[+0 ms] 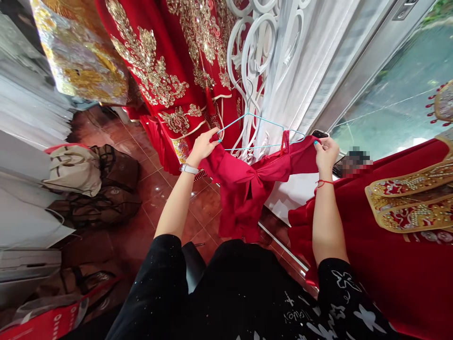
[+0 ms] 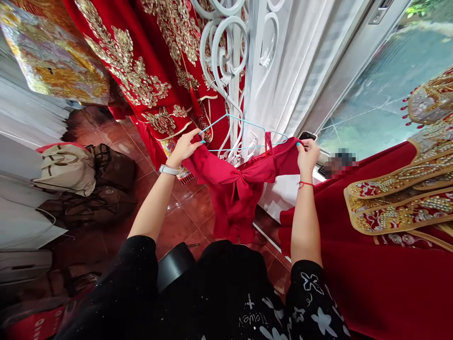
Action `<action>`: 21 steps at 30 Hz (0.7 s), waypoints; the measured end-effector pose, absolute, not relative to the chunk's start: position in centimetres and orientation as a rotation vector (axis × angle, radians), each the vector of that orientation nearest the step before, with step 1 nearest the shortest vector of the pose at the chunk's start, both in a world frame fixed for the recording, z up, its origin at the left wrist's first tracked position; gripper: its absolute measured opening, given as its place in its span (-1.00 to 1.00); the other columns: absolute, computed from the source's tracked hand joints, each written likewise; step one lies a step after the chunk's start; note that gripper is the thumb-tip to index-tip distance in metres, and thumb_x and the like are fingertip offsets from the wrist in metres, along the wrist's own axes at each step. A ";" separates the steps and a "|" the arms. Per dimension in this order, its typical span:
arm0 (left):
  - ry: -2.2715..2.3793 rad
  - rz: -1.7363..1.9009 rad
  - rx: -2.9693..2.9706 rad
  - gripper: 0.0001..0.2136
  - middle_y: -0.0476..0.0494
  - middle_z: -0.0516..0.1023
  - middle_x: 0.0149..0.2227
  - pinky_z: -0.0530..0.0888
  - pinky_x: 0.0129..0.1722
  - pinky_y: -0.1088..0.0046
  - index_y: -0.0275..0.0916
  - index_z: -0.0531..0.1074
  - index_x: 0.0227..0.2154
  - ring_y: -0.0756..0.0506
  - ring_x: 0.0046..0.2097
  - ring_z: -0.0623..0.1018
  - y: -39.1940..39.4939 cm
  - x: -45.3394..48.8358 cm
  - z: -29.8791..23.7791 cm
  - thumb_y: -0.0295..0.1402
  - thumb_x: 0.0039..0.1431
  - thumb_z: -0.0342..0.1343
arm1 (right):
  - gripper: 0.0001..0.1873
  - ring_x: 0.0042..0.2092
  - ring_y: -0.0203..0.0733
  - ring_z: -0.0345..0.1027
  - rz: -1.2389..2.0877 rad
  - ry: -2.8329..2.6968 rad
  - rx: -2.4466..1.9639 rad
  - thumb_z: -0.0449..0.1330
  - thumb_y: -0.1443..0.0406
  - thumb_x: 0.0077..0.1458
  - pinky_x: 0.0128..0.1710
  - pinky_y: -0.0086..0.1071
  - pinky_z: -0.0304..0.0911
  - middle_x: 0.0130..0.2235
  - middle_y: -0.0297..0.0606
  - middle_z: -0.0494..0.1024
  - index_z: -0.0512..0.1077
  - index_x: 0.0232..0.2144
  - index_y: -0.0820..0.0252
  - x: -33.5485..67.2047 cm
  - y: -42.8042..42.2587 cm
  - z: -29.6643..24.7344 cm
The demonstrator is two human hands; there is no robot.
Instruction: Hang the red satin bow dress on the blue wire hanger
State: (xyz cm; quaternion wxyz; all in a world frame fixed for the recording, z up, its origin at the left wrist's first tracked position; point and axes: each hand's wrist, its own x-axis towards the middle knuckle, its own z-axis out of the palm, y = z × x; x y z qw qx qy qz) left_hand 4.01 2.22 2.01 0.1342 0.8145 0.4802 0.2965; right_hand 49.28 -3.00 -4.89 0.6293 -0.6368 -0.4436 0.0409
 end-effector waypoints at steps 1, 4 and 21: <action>1.383 0.865 2.347 -0.70 -0.13 0.66 -0.02 0.45 0.17 0.10 -0.14 0.54 -0.05 -0.26 0.01 0.59 2.2 4.1 2.0 -0.38 0.19 0.06 | -0.96 -0.26 -0.16 0.46 0.077 -1.028 -1.445 0.22 0.32 0.03 -0.06 -0.19 0.46 -0.36 -0.31 0.50 0.39 -0.40 0.12 49.2 -2.6 -4.2; 1.381 0.881 2.312 -0.74 -0.12 0.66 -0.06 0.45 0.15 0.12 -0.13 0.54 -0.10 -0.25 -0.02 0.59 1.9 4.4 2.1 -0.38 0.18 0.06 | -0.97 -0.23 -0.14 0.50 0.077 -1.096 -1.379 0.22 0.33 0.07 -0.03 -0.18 0.46 -0.33 -0.29 0.53 0.41 -0.39 0.12 48.1 -1.5 -1.9; 1.287 0.863 2.257 -0.72 -0.18 0.67 -0.01 0.46 0.18 0.18 -0.21 0.53 -0.12 -0.20 0.01 0.60 2.2 4.5 2.1 -0.41 0.14 0.03 | -0.86 -0.31 -0.12 0.53 0.532 -1.512 -1.412 0.46 0.28 0.01 -0.10 -0.07 0.53 -0.45 -0.30 0.60 0.57 -0.49 0.11 50.4 1.2 5.1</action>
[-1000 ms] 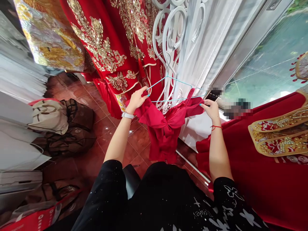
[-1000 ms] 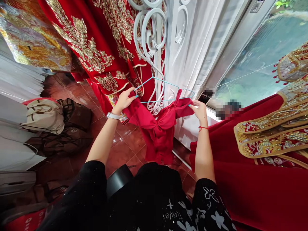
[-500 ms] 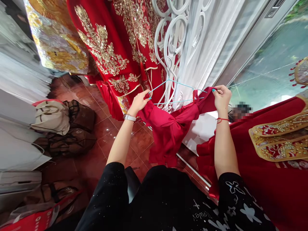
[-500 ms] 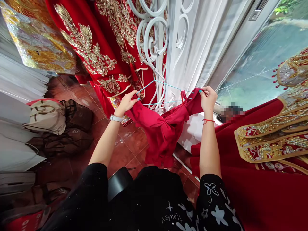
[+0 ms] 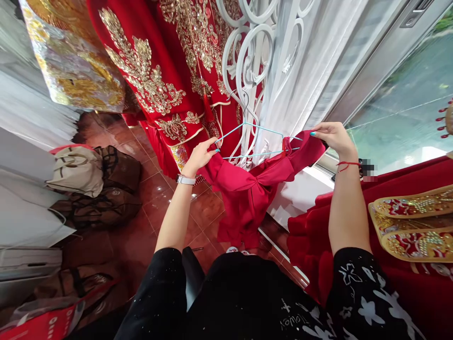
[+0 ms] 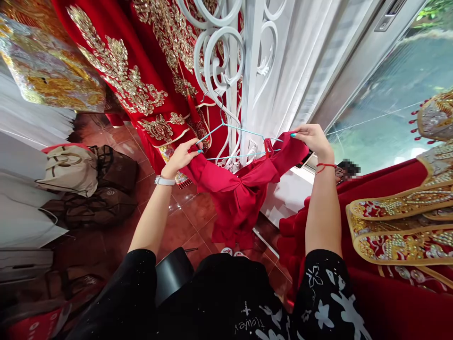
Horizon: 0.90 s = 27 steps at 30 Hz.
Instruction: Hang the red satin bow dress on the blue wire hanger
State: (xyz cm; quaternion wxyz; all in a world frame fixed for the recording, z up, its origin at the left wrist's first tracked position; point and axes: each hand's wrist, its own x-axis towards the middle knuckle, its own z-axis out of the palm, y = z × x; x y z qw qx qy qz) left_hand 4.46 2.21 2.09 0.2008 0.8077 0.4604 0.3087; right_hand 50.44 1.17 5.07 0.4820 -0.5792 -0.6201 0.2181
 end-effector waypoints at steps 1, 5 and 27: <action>1.286 0.865 2.258 -0.72 -0.18 0.67 -0.01 0.46 0.18 0.18 -0.21 0.54 -0.11 -0.20 0.01 0.61 2.2 4.4 2.1 -0.41 0.15 0.04 | -0.86 -0.34 -0.15 0.51 0.578 -1.558 -1.391 0.48 0.29 -0.02 -0.12 -0.10 0.53 -0.46 -0.30 0.61 0.58 -0.50 0.12 50.3 1.4 5.5; 1.353 0.869 2.277 -0.70 -0.19 0.67 0.03 0.47 0.18 0.16 -0.19 0.56 -0.06 -0.23 0.04 0.62 1.8 4.3 2.3 -0.43 0.18 0.05 | -0.86 -0.34 -0.23 0.50 0.732 -1.710 -1.425 0.53 0.32 -0.08 -0.18 -0.26 0.49 -0.42 -0.23 0.68 0.63 -0.50 0.19 50.7 1.8 7.0; 1.395 0.858 2.268 -0.64 -0.17 0.66 0.06 0.47 0.22 0.14 -0.18 0.55 0.01 -0.23 0.07 0.61 0.6 5.2 2.1 -0.46 0.19 0.03 | -0.80 -0.24 -0.08 0.59 0.264 -1.689 -1.319 0.27 0.49 -0.01 0.03 -0.10 0.53 -0.36 -0.29 0.68 0.65 -0.44 0.12 43.5 0.1 7.0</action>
